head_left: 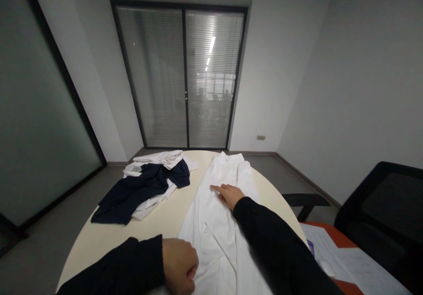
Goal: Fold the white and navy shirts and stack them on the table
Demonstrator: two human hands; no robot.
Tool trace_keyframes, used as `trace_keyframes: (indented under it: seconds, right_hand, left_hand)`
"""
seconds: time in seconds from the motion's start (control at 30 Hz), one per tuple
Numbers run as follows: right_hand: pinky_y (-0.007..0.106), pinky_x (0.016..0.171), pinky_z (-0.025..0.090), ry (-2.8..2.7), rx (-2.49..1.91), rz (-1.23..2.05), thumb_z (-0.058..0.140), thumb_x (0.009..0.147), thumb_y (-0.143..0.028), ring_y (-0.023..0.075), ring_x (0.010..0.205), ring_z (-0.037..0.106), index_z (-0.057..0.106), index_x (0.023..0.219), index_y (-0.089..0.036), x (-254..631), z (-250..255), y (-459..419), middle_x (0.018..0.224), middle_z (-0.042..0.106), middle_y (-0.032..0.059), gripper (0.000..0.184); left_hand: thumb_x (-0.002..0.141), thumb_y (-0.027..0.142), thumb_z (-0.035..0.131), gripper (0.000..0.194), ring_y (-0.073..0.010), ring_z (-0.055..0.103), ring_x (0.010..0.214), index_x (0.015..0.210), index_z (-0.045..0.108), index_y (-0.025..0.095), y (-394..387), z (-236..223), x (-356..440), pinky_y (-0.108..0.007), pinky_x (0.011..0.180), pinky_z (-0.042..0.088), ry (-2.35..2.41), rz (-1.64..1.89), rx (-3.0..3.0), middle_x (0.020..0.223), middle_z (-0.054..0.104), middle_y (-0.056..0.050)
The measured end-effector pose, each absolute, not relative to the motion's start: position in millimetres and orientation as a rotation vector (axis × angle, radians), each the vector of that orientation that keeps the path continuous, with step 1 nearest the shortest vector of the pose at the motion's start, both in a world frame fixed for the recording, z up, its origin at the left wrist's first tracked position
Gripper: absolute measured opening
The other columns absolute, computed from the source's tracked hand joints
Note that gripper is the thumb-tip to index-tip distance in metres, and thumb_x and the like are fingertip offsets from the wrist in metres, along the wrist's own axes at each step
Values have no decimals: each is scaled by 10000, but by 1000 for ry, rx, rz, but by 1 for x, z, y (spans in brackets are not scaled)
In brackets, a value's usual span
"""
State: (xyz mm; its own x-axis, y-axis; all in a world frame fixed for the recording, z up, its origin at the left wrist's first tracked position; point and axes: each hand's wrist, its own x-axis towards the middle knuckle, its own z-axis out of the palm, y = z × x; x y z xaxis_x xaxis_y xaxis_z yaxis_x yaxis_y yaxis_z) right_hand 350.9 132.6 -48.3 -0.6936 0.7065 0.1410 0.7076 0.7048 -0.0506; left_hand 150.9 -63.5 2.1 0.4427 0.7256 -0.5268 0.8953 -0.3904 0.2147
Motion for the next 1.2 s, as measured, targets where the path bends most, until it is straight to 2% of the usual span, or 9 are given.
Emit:
trace_keyframes:
  seconds: [0.27,0.47,0.6,0.67,0.73,0.8,0.9,1.03,1.2]
  right_hand:
    - [281,764,477,-2566,-1244,33,373,941,-151,198,952,633,617,1157,-260,349,-64,136,1058,668,58,344]
    - [335,890,475,-2554,-1165,74,477,837,-105,215,994,588,693,1071,-229,350,-70,140,1064,645,75,342]
    - [438,916,461,-2518,-1154,83,546,790,-164,286,1102,526,732,1046,-225,354,-65,135,1262,562,108,322]
    - [476,970,430,-2526,-1059,118,566,806,-217,311,1210,464,694,1153,-238,358,-64,132,1400,476,107,370]
    - [485,1015,401,-2590,-911,174,564,838,-270,304,1268,433,632,1257,-253,362,-67,129,1462,431,105,425]
    - [477,1037,391,-2657,-814,227,542,870,-299,284,1271,452,607,1291,-255,366,-72,128,1444,468,109,428]
    - [447,1047,401,-2665,-793,264,505,898,-295,256,1238,503,625,1267,-247,367,-78,130,1377,544,107,390]
    - [388,980,468,-2588,-808,216,489,905,-250,225,1112,584,685,1136,-239,363,-80,132,1245,618,97,303]
    - [327,888,517,-2474,-830,218,437,933,-208,185,1002,621,684,995,-238,359,-77,129,1129,630,76,256]
  left_hand:
    - [565,312,621,148,-135,398,433,530,508,223,-62,11,146,-266,488,393,1293,-470,2191,432,411,51]
    - [696,377,608,228,-136,488,475,555,546,209,-68,11,158,-238,488,379,1258,-283,2221,505,549,21]
    - [832,500,524,395,-158,547,508,575,551,201,-63,9,159,-261,529,423,1270,-224,2288,517,577,-1]
    - [840,505,540,322,-186,631,676,733,614,210,-59,4,159,-294,671,492,1258,-38,2386,687,671,-18]
    - [791,546,614,396,-259,621,1037,1011,628,218,-56,-6,158,-389,926,472,1172,156,2514,1087,691,-78]
    - [771,603,626,650,-346,394,1344,1282,516,216,-54,-20,156,-507,1104,313,1044,236,2608,1460,450,-133]
    - [849,574,544,732,-386,180,1445,1449,322,217,-53,-34,154,-592,1145,184,938,190,2641,1583,224,-145]
    - [751,198,538,469,-286,333,1390,1218,490,204,-47,-35,149,-478,1149,269,770,221,2695,1466,441,-85]
    - [573,139,531,273,-287,432,1283,826,465,214,-39,-27,148,-476,1100,328,746,197,2698,1264,562,-61]
